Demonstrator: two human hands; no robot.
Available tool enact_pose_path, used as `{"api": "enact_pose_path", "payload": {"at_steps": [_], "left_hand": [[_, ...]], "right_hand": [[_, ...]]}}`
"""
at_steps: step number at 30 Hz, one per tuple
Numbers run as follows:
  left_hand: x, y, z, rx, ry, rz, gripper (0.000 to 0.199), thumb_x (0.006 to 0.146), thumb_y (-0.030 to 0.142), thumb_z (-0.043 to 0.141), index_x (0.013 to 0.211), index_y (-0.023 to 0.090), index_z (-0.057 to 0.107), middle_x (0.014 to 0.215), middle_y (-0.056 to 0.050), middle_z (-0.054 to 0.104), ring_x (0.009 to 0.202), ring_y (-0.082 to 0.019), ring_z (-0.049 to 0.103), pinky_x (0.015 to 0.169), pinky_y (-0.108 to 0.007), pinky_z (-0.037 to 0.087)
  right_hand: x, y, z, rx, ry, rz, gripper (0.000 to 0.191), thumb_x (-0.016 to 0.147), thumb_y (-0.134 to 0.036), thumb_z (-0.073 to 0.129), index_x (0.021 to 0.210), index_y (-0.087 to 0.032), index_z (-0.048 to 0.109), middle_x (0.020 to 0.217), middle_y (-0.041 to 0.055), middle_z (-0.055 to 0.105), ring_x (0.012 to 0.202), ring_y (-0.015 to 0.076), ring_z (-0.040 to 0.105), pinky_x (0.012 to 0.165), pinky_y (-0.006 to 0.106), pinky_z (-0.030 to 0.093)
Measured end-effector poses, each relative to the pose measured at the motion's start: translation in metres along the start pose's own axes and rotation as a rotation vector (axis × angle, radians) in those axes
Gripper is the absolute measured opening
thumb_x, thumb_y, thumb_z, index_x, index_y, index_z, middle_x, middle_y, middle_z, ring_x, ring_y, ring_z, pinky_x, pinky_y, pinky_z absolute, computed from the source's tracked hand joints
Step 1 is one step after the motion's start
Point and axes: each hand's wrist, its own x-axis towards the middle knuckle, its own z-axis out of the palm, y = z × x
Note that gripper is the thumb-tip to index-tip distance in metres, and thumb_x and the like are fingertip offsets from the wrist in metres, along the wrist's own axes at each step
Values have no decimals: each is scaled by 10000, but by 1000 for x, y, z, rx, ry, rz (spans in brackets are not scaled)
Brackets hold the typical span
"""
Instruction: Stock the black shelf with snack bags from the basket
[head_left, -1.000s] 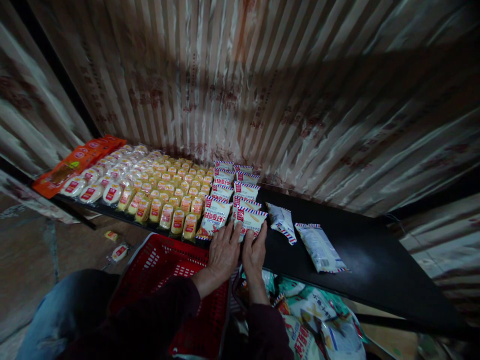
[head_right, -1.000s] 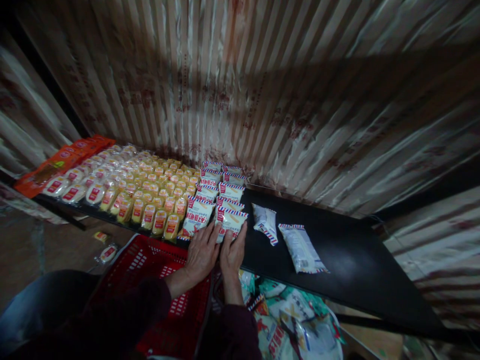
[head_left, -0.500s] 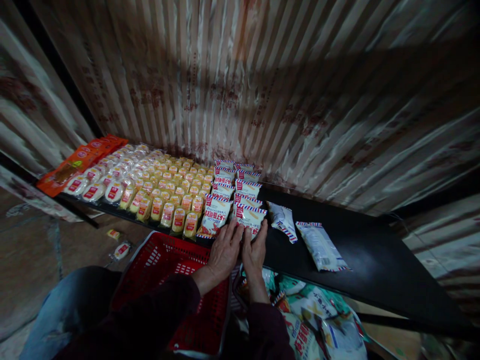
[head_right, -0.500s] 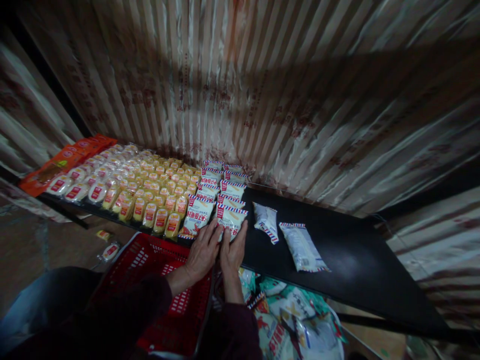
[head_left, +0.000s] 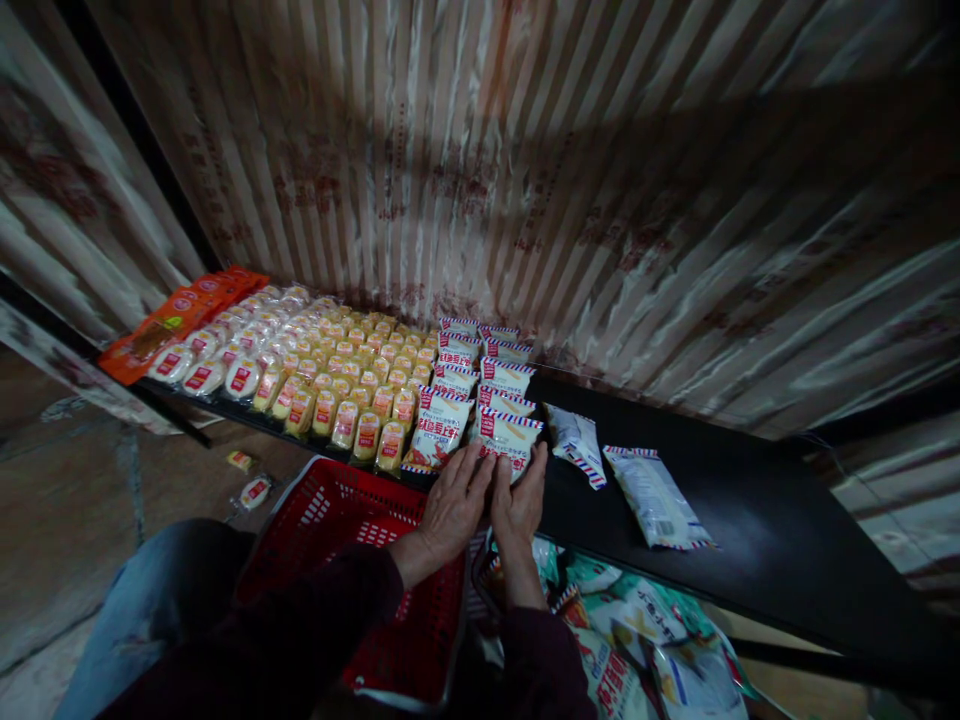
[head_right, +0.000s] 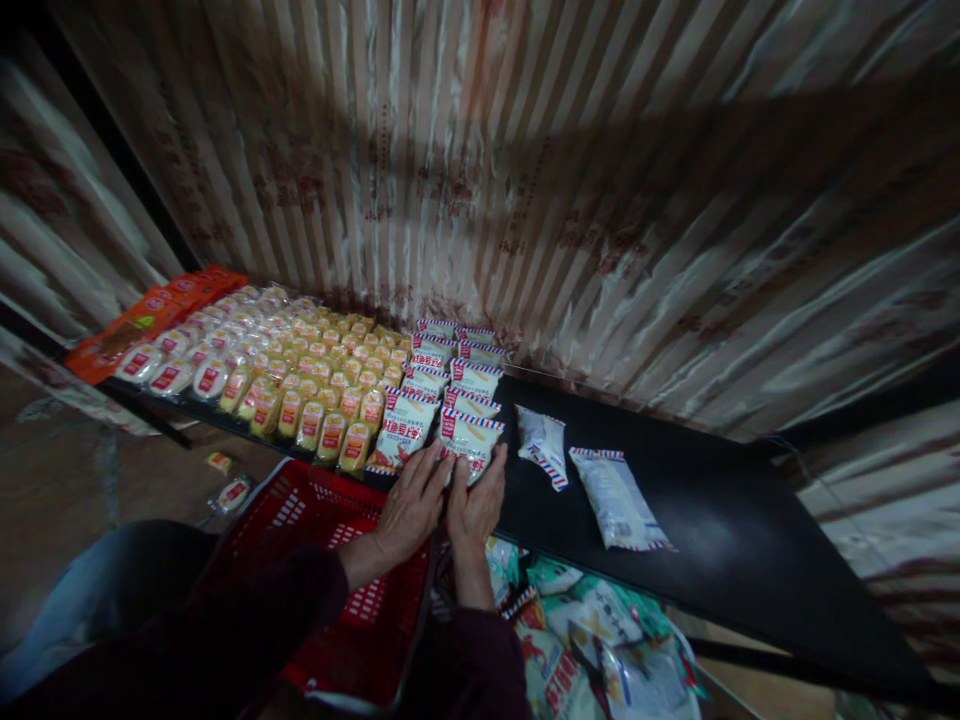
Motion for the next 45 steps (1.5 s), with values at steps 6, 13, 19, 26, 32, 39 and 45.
{"api": "enact_pose_path", "payload": {"at_steps": [6,13,19,26,32,39,45], "left_hand": [[2,-1,0,9,-16,6,532,909,93,444,1427,153,335,1487,-145,384,1364,-245,375,1079,-427,427],[-11,-7,-4,-19,6,68,564,907,111,460,1442,195,305,1535,-154,281,1411,-270,284,1070,-461,425],[-14,-8,0,0,38,113,536,896,109,487,1413,144,349,1514,-163,328,1420,-271,255,1075,-425,420],[-20,-9,3,29,62,103,513,902,119,465,1403,199,384,1521,-117,330,1387,-269,321,1042,-432,454],[-18,-10,3,33,75,119,476,897,109,478,1365,178,428,1482,-139,382,1373,-261,336,1043,-414,454],[-6,-8,-3,122,23,92,446,894,149,513,1333,222,478,1475,-103,406,1353,-262,363,1008,-418,458],[1,-8,-6,159,41,82,415,898,186,530,1308,248,511,1444,-81,454,1341,-258,376,1020,-420,412]], "right_hand": [[-1,-4,0,6,-54,48,830,875,-638,311,1488,-89,199,1497,216,330,1359,342,357,1071,513,310],[-3,-4,-2,-45,5,6,824,878,-625,323,1475,-65,233,1465,238,372,1338,358,381,1058,520,321],[-5,-1,0,-56,59,-38,774,893,-603,312,1453,-68,289,1453,236,392,1346,345,373,1069,539,307],[-10,-4,-1,-104,69,-58,722,925,-547,255,1442,-46,307,1446,242,401,1352,325,377,1066,516,330],[-9,2,-2,-26,29,-33,726,906,-556,324,1446,-71,307,1453,227,400,1349,311,390,1063,496,347],[0,12,0,48,43,-70,758,871,-569,418,1457,-107,285,1449,210,416,1334,292,418,1049,465,380],[6,20,4,16,14,-153,739,896,-560,386,1477,-129,240,1456,216,380,1351,294,370,1061,498,354]]}}
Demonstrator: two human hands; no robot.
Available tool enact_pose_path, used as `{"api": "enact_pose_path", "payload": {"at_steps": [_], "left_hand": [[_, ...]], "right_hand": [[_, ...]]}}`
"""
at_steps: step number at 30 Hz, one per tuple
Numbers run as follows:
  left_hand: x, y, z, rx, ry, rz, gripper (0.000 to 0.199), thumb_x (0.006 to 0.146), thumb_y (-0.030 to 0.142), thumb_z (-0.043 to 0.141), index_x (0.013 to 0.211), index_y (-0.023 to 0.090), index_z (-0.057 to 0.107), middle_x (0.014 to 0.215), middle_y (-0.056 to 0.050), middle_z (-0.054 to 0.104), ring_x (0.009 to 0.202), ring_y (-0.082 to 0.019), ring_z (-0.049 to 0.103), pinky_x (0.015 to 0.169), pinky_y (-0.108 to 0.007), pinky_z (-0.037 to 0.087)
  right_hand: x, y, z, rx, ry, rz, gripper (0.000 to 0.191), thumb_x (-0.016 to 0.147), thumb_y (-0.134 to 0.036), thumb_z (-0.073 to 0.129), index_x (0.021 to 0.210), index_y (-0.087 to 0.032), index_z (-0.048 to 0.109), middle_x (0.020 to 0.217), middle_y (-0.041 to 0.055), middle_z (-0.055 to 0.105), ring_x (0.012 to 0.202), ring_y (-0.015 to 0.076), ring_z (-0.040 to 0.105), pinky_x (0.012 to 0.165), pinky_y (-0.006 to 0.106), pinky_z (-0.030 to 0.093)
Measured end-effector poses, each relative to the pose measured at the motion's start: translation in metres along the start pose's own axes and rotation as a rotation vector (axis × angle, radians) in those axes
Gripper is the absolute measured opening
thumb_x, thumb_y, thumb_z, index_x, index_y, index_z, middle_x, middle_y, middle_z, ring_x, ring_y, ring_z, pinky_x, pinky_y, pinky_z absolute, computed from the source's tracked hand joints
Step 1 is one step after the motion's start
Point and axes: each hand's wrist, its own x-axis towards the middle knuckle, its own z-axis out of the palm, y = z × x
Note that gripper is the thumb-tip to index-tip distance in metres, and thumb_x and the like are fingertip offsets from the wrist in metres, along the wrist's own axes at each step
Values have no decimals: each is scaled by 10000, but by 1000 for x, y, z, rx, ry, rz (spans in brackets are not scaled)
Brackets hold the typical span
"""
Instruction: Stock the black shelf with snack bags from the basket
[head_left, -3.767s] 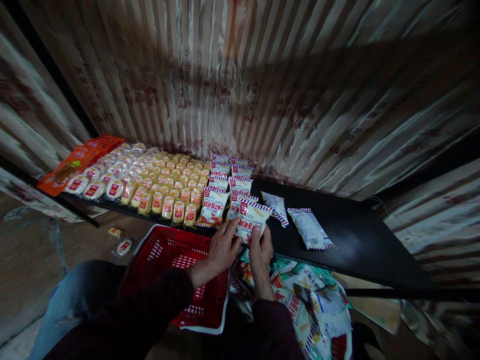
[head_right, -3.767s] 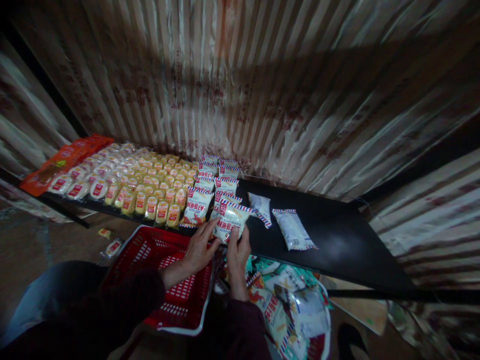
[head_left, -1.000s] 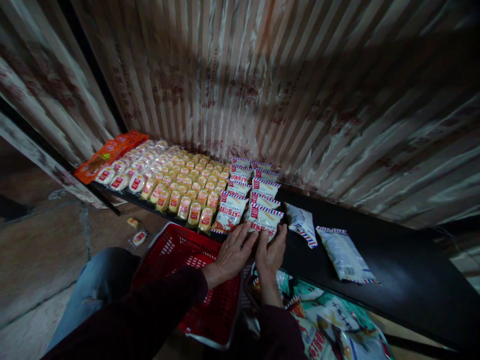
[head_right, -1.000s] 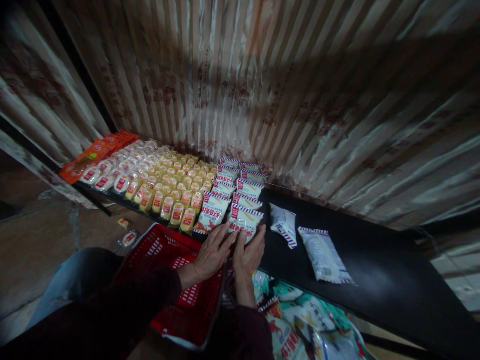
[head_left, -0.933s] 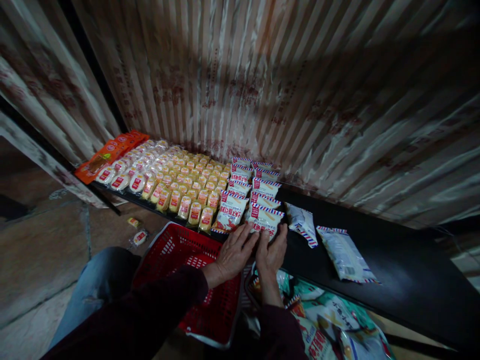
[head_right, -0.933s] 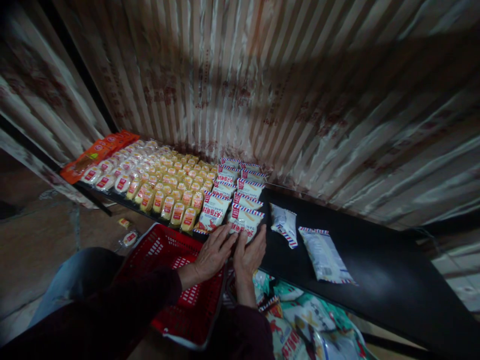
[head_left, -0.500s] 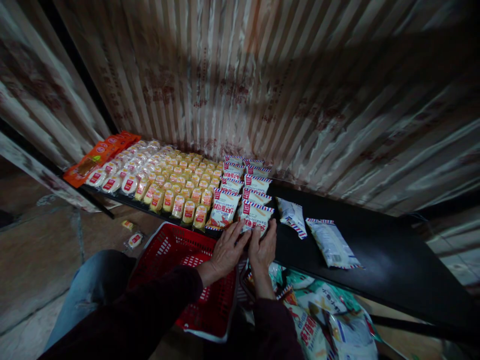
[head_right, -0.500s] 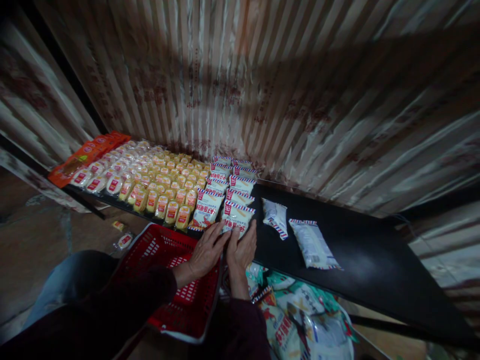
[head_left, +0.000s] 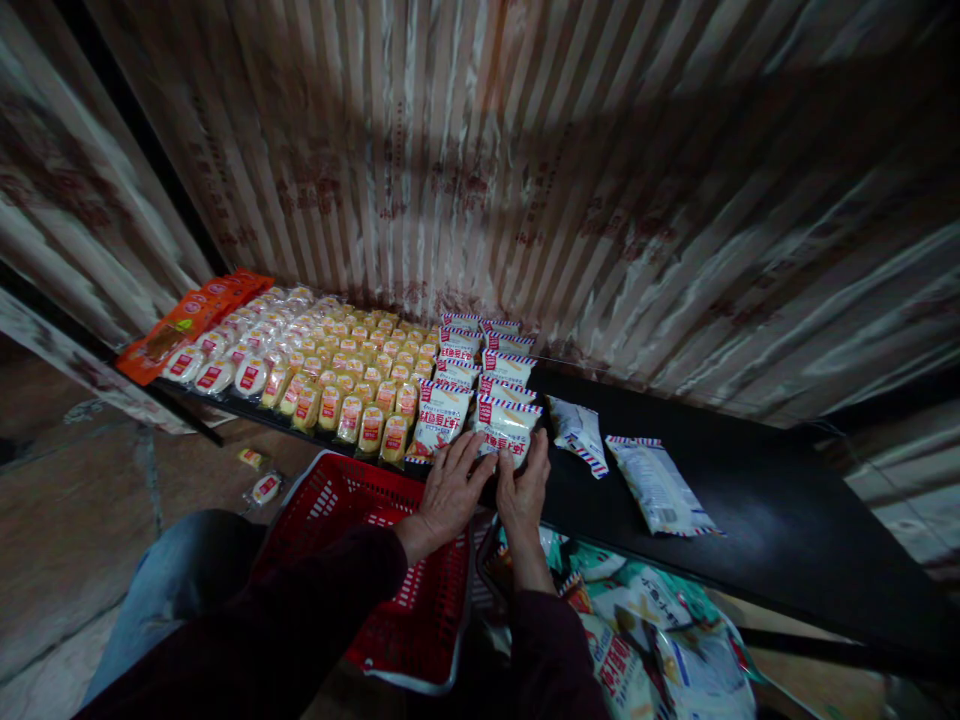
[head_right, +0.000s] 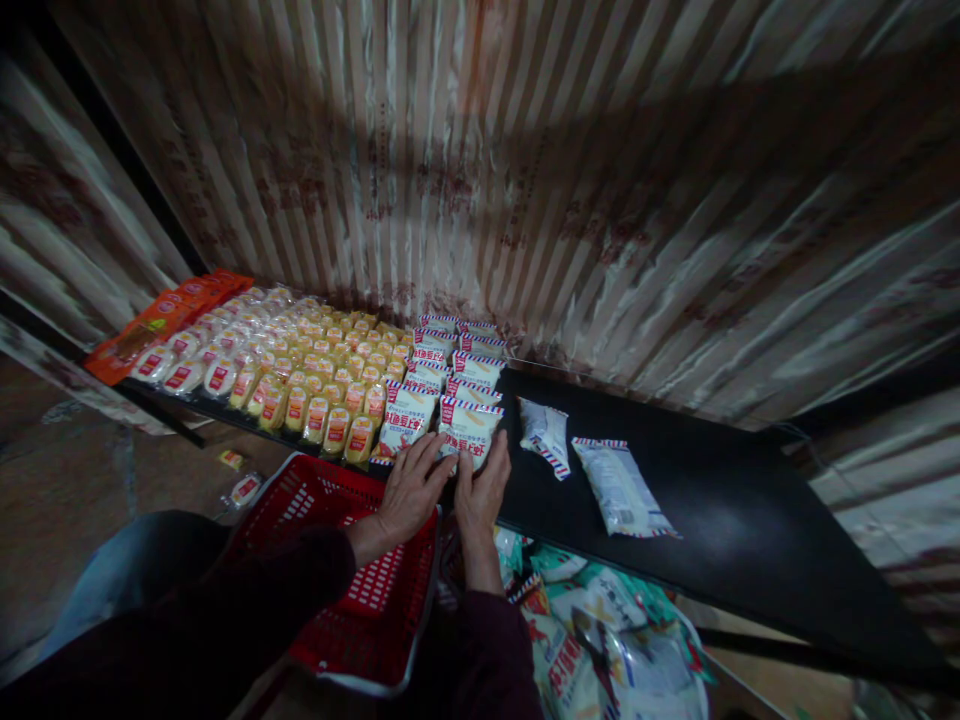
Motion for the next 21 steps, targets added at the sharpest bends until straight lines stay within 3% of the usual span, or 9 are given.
{"api": "enact_pose_path", "payload": {"at_steps": [7,15,21], "left_hand": [[0,-2,8,-56,89,62,418,891,138,512,1304,201,502,1413,-130,475,1265,-238,476,1060,-441,365],[-5,0,10,-39,131,61,491,879,123,529,1357,210,457,1455,-127,429,1352,-245,390,1117,-459,310],[-10,1,12,-18,115,36,512,866,138,549,1363,211,451,1472,-104,418,1359,-232,375,1129,-436,317]], "right_hand": [[1,-7,-4,-7,-61,41,720,920,-551,300,1486,-118,195,1473,215,353,1367,304,336,1071,518,320],[-4,-8,-8,-38,-69,59,758,905,-575,306,1468,-73,244,1466,232,360,1361,312,338,1088,517,284],[-7,-9,-9,-106,-40,51,733,908,-573,301,1461,-92,276,1420,226,429,1307,320,410,1046,517,323]]}}
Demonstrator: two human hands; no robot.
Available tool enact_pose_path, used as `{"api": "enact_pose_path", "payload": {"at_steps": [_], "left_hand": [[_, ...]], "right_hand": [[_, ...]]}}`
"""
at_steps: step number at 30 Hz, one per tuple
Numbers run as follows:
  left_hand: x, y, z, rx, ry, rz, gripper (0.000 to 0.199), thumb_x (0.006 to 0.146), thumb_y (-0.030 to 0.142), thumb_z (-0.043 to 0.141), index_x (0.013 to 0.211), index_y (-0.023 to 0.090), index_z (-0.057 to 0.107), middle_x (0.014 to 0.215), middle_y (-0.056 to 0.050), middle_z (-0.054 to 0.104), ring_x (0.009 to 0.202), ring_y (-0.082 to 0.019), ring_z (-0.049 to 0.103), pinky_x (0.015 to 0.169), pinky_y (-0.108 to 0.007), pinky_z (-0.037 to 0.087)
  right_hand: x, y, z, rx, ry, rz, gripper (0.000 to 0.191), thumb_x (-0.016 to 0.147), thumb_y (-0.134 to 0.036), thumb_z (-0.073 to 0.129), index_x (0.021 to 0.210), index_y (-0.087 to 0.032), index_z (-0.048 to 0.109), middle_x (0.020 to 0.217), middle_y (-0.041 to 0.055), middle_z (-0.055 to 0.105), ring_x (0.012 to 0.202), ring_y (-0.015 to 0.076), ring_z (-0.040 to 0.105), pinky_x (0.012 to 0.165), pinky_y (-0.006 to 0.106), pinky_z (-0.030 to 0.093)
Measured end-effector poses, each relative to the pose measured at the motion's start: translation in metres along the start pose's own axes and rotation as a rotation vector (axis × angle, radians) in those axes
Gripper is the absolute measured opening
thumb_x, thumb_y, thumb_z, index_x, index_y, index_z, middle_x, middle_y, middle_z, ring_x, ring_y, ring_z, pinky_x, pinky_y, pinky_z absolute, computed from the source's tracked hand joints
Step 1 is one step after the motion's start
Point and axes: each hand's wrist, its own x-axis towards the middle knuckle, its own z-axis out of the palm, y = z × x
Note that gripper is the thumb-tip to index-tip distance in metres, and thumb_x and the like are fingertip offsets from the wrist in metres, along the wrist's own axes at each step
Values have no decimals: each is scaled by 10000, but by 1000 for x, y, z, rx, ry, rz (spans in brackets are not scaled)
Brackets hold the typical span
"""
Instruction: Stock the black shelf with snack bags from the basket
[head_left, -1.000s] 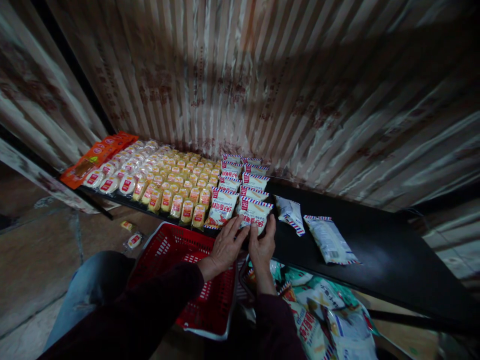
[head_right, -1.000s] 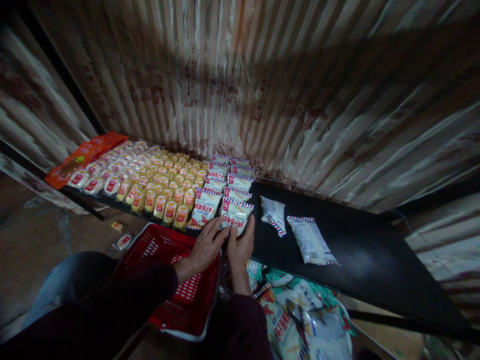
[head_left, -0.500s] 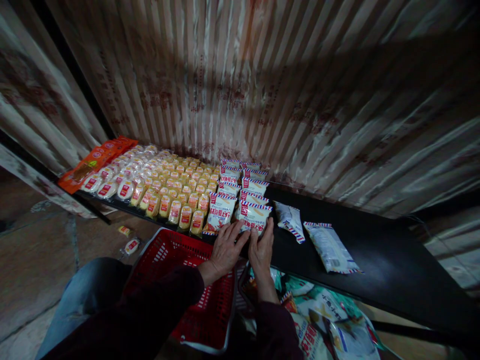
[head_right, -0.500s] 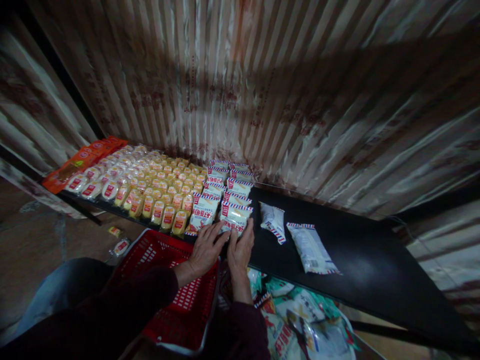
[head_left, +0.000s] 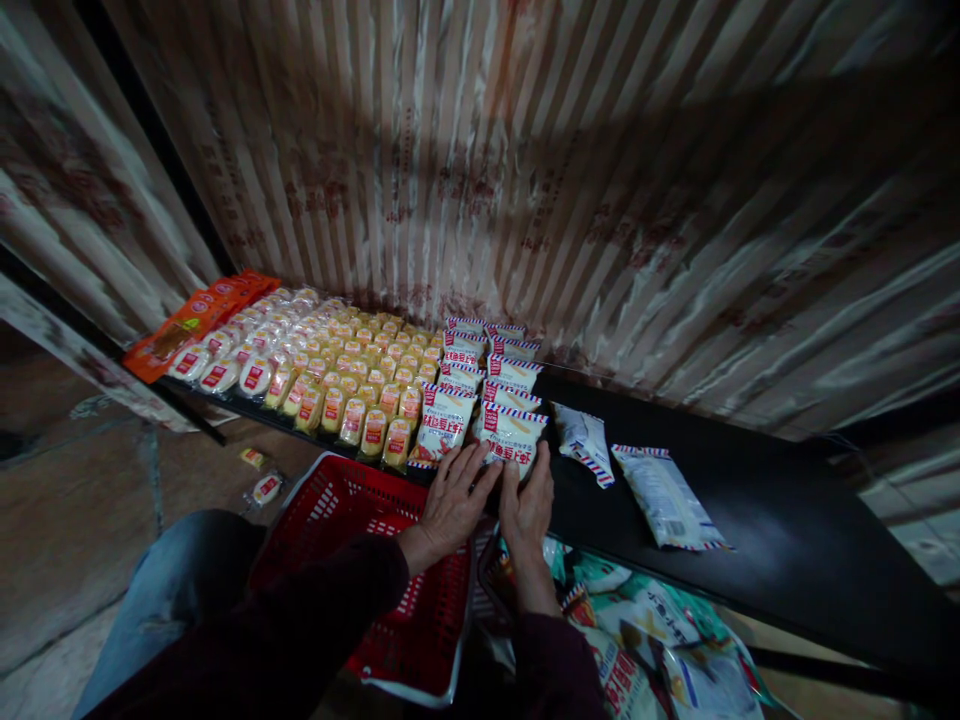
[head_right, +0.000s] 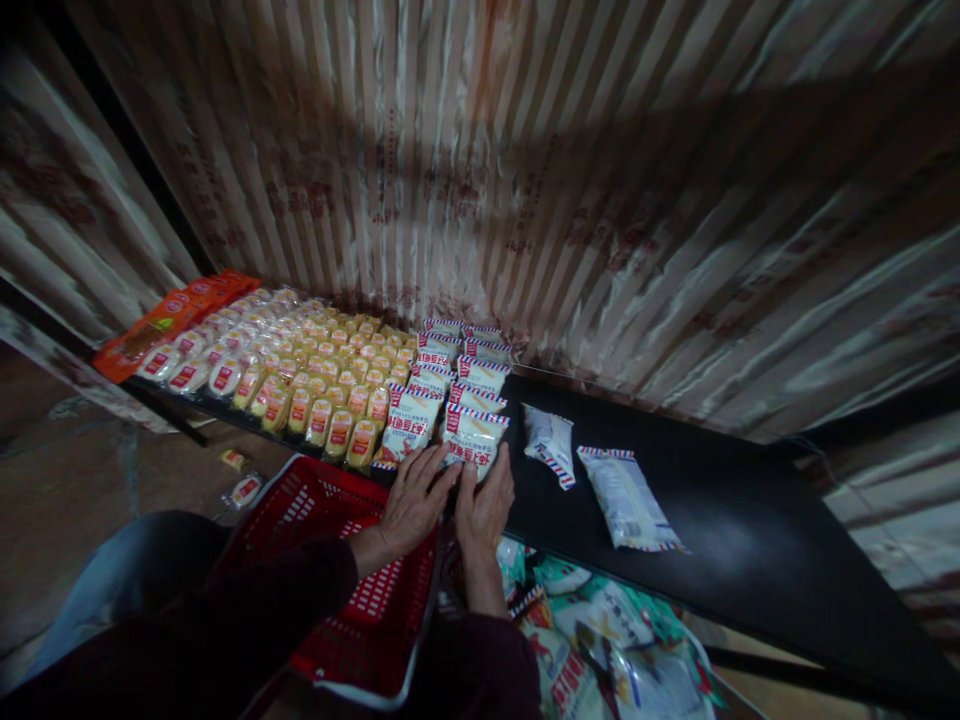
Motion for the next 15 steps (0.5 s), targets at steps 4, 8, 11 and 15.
{"api": "enact_pose_path", "payload": {"at_steps": [4,8,11,15], "left_hand": [[-3,0,-1,-20,-14,-2,532,859,127,545,1373,209,439,1481,-106,403,1394,-238,323,1131,-444,320],[-4,1,-1,-28,-35,-6,548,862,134,543,1389,222,419,1500,-111,371,1403,-247,308,1117,-461,339],[-3,1,-3,-24,-32,-1,543,866,129,537,1387,226,421,1492,-111,382,1408,-250,299,1115,-460,340],[-3,1,-9,-34,-40,2,518,876,161,523,1381,217,422,1504,-119,356,1421,-259,265,1115,-470,338]], "right_hand": [[-2,-3,-2,-42,26,-6,730,911,-570,296,1445,-72,308,1381,239,468,1264,332,452,1015,506,351],[-3,-3,-2,-58,43,-6,717,914,-566,299,1439,-78,323,1379,233,475,1272,333,449,1018,509,352],[-3,-3,-3,-67,70,-16,721,917,-560,298,1429,-54,333,1394,248,454,1298,334,423,1034,517,341],[-2,-5,-5,-68,172,-86,664,933,-509,314,1429,-69,337,1423,243,422,1345,327,370,1060,543,310]]}}
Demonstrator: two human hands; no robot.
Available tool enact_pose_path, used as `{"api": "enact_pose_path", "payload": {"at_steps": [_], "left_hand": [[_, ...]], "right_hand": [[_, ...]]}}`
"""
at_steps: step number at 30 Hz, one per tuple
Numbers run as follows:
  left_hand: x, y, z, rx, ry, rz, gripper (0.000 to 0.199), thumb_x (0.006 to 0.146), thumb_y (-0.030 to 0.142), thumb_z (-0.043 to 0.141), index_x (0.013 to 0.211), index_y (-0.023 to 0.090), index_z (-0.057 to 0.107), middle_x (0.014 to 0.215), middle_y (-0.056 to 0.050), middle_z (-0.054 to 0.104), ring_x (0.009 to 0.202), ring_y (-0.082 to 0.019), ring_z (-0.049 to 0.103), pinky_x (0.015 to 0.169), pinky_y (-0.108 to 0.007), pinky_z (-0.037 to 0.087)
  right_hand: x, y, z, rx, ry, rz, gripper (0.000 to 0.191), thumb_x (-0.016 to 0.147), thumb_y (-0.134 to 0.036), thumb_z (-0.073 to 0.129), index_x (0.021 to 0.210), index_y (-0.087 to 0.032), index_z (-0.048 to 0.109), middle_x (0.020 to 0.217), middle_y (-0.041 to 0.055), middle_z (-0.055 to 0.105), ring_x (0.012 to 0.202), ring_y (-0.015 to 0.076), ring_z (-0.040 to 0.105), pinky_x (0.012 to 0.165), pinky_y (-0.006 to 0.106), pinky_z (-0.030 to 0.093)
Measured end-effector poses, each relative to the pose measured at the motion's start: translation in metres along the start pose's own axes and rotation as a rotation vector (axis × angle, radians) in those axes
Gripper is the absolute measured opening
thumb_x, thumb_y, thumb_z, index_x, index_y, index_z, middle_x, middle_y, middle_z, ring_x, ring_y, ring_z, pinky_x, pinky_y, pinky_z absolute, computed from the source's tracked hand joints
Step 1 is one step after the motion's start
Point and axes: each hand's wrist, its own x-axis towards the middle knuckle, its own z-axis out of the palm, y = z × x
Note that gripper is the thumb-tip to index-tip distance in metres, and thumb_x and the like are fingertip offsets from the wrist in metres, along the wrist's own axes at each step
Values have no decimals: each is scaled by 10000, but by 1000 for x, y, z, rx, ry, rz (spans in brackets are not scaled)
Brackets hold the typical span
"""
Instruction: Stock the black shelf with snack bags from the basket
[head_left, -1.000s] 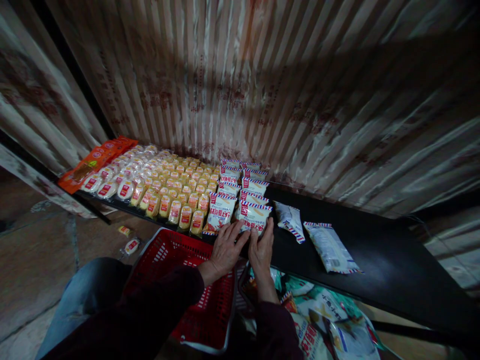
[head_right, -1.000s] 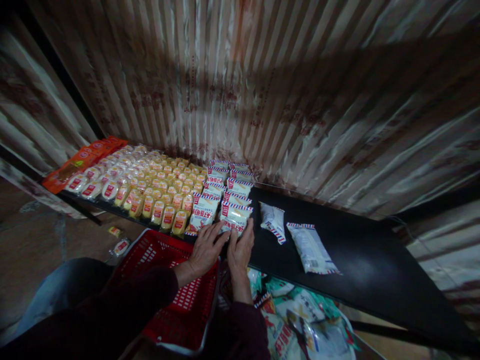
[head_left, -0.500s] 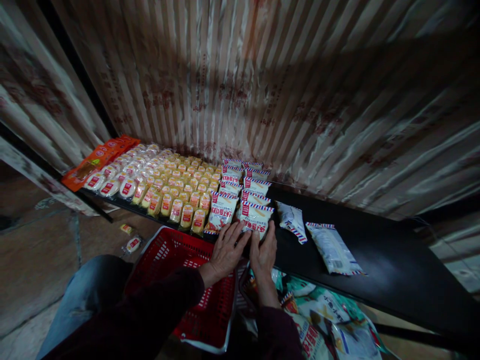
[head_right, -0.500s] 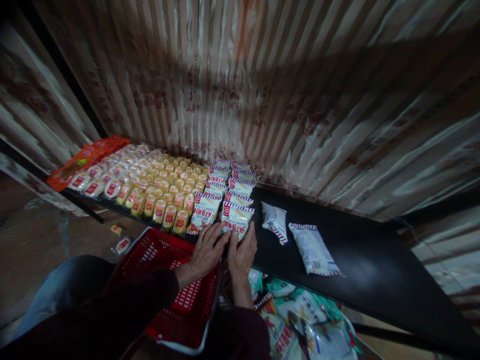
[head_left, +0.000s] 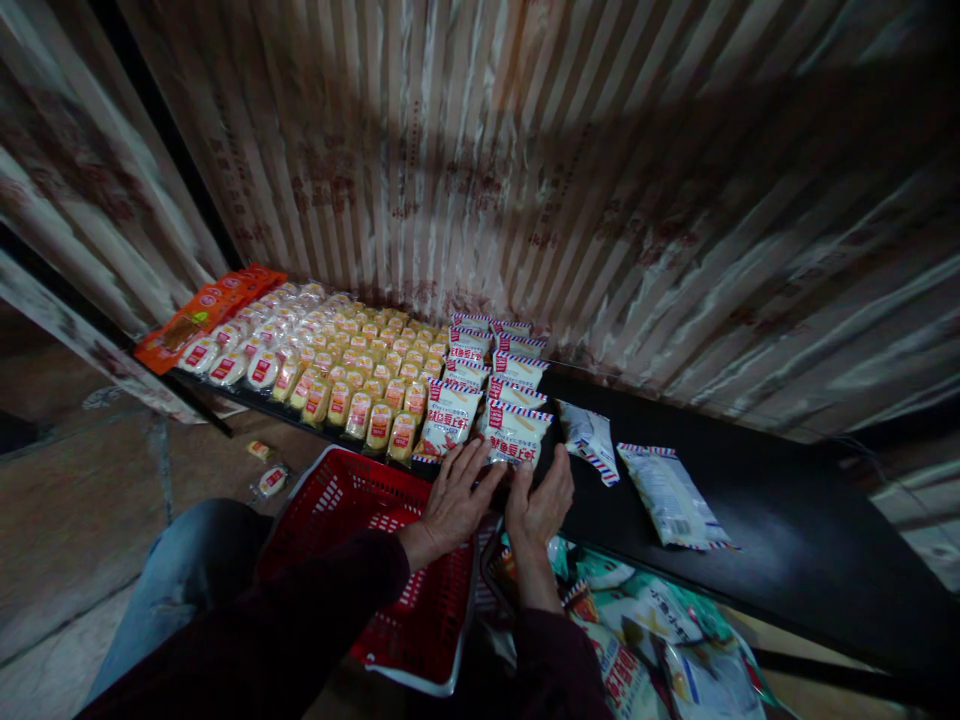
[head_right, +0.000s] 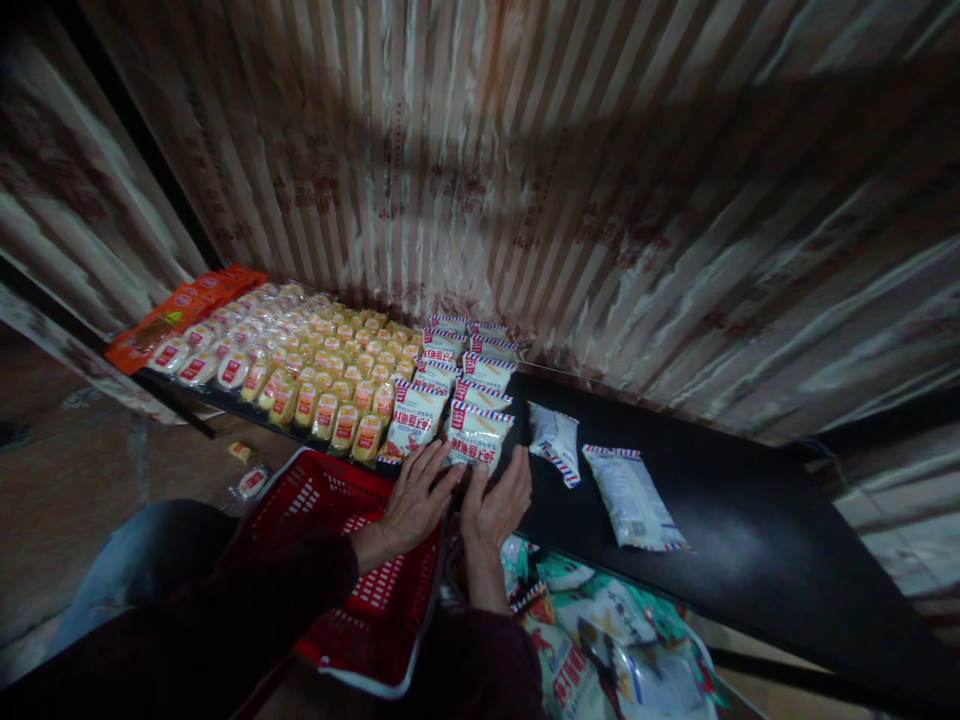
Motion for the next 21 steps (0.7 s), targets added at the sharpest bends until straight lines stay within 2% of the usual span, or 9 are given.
{"api": "enact_pose_path", "payload": {"at_steps": [4,7,9,12,16,21], "left_hand": [[-7,-7,-15,-6,-33,0,502,887,199,506,1381,200,421,1526,-116,314,1438,-264,216,1132,-484,308],[-19,-24,-33,28,-57,8,514,883,186,498,1390,192,414,1526,-109,318,1444,-265,194,1141,-483,291],[-29,-41,-48,58,-70,16,525,876,167,498,1393,188,412,1519,-110,331,1446,-267,188,1142,-477,291],[-44,-73,-68,105,-71,11,545,868,132,494,1402,194,404,1511,-126,338,1445,-270,192,1135,-476,297],[-60,-108,-84,131,-95,6,532,877,141,501,1399,197,412,1515,-146,320,1444,-285,190,1131,-489,289],[-69,-123,-86,116,-104,-12,491,881,159,508,1368,173,448,1490,-153,357,1437,-285,206,1130,-483,287]], "right_hand": [[3,-4,-3,28,108,-142,569,954,-398,333,1427,-82,336,1432,237,414,1364,316,356,1059,568,323],[-2,-15,-4,63,137,-321,509,956,-302,341,1428,-110,337,1429,219,423,1364,303,367,1051,560,359],[-11,-27,-2,90,104,-452,504,945,-242,383,1439,-161,328,1427,187,439,1352,288,390,1048,538,384],[-33,-47,4,136,-27,-570,531,924,-177,436,1442,-228,334,1395,140,490,1304,252,456,1028,491,433],[-65,-69,23,118,-211,-552,476,934,-194,425,1409,-227,397,1336,125,544,1251,230,506,1002,467,474],[-85,-86,49,7,-293,-373,395,955,-313,378,1296,-208,547,1242,141,587,1126,239,590,862,413,561]]}}
